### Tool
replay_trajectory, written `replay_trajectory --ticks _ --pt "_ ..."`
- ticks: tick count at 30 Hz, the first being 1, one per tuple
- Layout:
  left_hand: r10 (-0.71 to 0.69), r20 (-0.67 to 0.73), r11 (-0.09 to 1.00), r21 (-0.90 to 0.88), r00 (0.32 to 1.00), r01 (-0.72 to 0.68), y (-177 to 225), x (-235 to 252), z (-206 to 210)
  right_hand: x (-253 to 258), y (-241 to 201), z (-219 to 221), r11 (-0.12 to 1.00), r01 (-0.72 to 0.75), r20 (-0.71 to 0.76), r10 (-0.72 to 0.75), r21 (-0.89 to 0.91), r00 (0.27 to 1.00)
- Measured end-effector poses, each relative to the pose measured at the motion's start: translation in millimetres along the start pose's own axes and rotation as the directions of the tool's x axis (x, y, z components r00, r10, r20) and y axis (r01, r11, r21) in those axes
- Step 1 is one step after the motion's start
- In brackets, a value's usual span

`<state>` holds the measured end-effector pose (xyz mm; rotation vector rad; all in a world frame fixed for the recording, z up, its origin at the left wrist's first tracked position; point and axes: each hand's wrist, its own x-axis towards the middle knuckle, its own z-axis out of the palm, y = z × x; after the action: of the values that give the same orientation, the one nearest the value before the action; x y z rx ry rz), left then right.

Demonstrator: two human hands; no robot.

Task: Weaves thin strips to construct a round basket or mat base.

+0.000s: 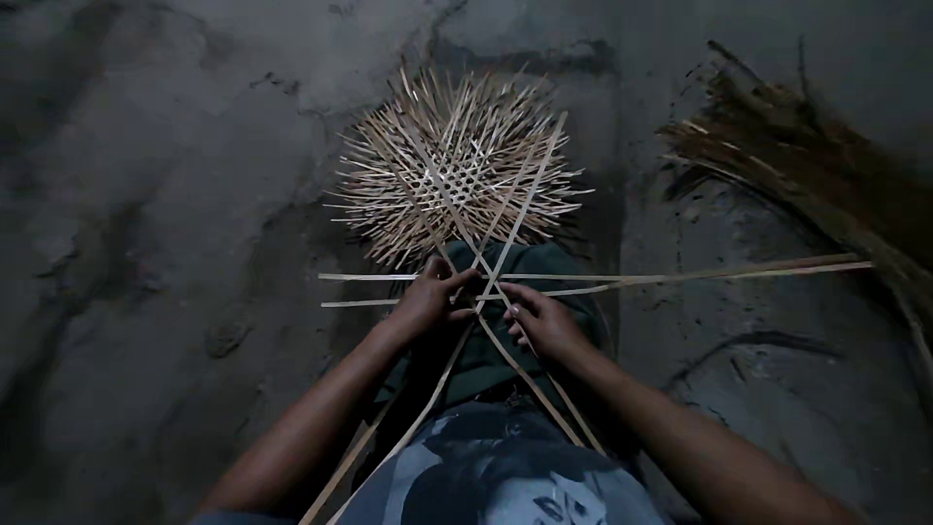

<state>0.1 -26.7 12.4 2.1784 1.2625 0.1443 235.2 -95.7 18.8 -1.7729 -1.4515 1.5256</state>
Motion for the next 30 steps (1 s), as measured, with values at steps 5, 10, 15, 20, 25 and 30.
replay_trajectory --ticks 5,10,15,20,25,30 --pt "0.021 -0.053 1.0 0.016 0.998 -0.02 -2 -4 4 -12 -2 -3 1.0 -0.009 0.04 0.009 0.004 0.999" --pt "0.001 -0.036 1.0 -0.008 0.999 -0.001 -3 -3 5 -4 -4 1 1.0 -0.021 0.03 0.022 -0.017 0.999" --pt "-0.004 -0.006 0.999 -0.034 1.0 0.003 -5 -4 1 -3 0 2 1.0 0.027 0.03 -0.028 0.006 0.999" --pt "-0.002 -0.014 1.0 -0.025 1.0 0.002 -4 -6 0 -3 4 1 0.998 0.059 0.047 -0.058 -0.009 0.997" --pt "0.052 -0.098 0.998 -0.025 0.994 -0.054 -8 -9 11 -3 9 2 0.999 0.038 0.079 -0.037 -0.01 0.996" --pt "0.051 -0.157 0.998 -0.022 0.986 -0.055 -11 -10 20 -5 4 0 1.0 0.017 0.115 -0.015 -0.018 0.993"
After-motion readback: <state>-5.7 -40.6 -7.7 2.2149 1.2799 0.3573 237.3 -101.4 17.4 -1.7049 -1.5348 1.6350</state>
